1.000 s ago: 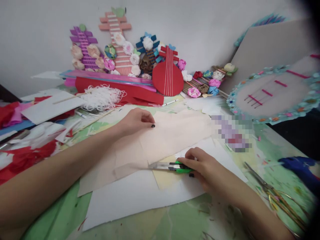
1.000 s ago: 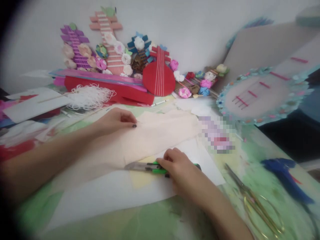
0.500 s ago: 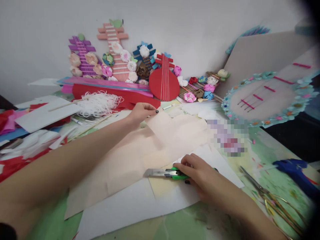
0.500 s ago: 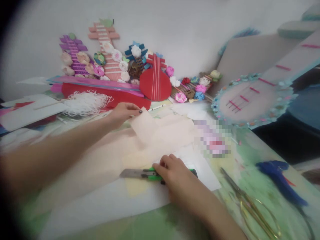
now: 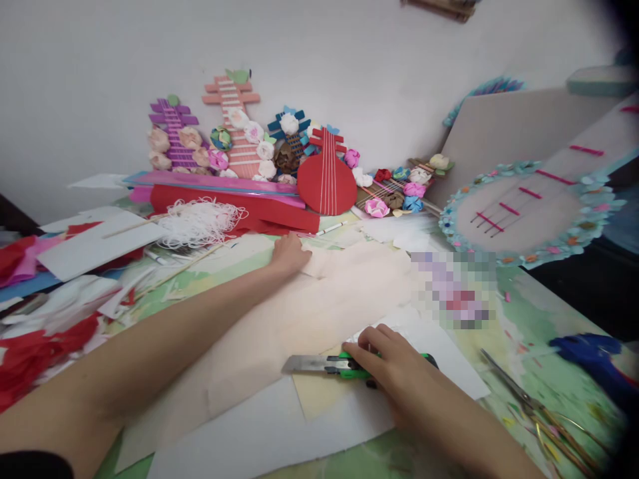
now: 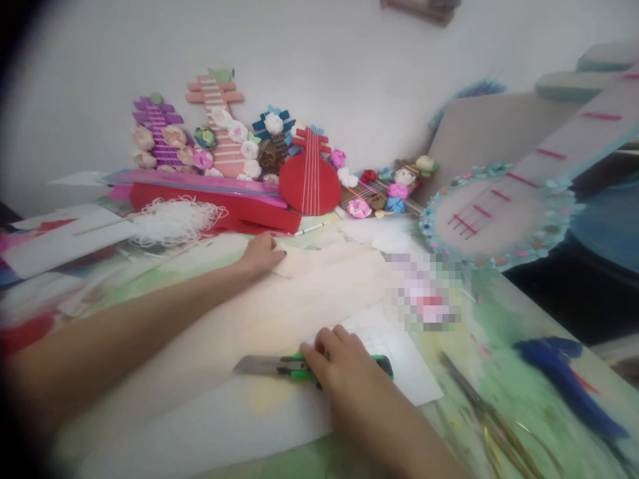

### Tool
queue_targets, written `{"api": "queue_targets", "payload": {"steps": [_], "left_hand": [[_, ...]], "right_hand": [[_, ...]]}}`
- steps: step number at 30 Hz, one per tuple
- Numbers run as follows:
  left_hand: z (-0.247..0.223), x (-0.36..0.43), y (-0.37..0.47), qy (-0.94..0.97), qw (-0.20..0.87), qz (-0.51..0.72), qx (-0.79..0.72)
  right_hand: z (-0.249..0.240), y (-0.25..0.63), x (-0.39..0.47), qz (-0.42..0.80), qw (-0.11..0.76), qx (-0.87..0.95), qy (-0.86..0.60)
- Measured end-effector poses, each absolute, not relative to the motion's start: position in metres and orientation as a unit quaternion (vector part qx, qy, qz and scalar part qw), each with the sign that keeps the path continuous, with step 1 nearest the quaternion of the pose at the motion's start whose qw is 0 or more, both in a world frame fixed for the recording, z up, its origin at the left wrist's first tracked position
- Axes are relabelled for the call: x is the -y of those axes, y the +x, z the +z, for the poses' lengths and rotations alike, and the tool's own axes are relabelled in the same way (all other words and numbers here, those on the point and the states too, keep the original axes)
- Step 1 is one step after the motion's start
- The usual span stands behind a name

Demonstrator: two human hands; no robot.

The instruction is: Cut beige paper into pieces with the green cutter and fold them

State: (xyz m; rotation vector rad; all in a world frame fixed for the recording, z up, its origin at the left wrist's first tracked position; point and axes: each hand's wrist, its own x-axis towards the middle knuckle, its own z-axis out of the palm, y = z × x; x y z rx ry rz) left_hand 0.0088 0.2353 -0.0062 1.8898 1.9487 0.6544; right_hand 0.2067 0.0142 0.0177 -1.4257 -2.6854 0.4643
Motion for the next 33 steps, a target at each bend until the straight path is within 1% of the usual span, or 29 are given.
{"api": "queue_targets", "payload": {"steps": [2, 6, 9, 11, 16, 20, 27, 33], "left_hand": [[-0.005, -0.236, 0.012, 0.669, 0.174, 0.200, -0.694], [-0.002, -0.243, 0.015, 0.683, 0.208, 0.132, -0.688], [0.002, -0.251, 0.011, 0.705, 0.219, 0.106, -0.666], [0.006, -0.259, 0.004, 0.715, 0.203, 0.104, -0.661], [0.018, -0.282, -0.027, 0.722, 0.116, 0.130, -0.670], [0.020, -0.274, -0.045, 0.740, 0.063, 0.170, -0.648], [-0.001, -0.219, -0.046, 0.807, 0.076, 0.152, -0.566], [-0.008, -0.222, -0.024, 0.816, 0.058, 0.169, -0.550]], "right_hand": [[0.018, 0.207, -0.015, 0.152, 0.034, 0.874, -0.461], [0.019, 0.206, -0.015, 0.155, 0.032, 0.873, -0.461], [0.020, 0.206, -0.014, 0.161, 0.022, 0.870, -0.465], [0.020, 0.206, -0.014, 0.164, 0.025, 0.869, -0.465], [0.019, 0.204, -0.017, 0.167, 0.036, 0.867, -0.468], [0.020, 0.202, -0.018, 0.174, 0.045, 0.864, -0.470], [0.025, 0.199, -0.015, 0.186, 0.032, 0.857, -0.480], [0.028, 0.199, -0.014, 0.200, 0.046, 0.852, -0.482]]}}
